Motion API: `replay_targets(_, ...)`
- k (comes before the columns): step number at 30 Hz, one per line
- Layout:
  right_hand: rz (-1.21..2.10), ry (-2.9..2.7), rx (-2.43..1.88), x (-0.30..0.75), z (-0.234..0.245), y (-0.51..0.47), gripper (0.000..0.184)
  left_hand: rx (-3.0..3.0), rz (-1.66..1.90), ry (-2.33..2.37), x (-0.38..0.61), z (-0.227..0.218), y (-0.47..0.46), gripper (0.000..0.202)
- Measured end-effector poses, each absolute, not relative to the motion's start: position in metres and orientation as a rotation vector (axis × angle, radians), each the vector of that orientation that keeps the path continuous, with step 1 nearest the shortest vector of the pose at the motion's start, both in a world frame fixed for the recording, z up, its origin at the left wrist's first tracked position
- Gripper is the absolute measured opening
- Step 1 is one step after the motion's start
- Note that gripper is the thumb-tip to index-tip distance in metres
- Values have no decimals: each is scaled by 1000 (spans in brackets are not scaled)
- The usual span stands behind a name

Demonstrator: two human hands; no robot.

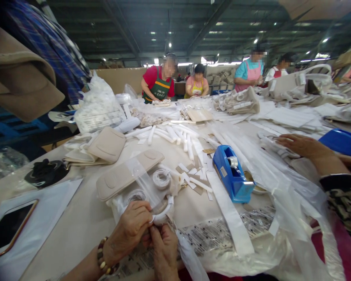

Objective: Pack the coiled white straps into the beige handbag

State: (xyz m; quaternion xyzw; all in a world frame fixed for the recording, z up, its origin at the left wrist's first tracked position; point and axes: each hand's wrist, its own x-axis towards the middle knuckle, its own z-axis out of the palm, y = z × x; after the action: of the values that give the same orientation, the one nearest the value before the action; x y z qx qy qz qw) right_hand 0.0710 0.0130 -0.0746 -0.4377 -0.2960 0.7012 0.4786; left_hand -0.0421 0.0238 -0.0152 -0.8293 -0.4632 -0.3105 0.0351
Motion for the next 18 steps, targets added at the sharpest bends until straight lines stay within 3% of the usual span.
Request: replay_targets(18, 1472, -992, -1313, 67, -73, 12, 35, -2516, -1052, -1352, -44, -16, 21, 24)
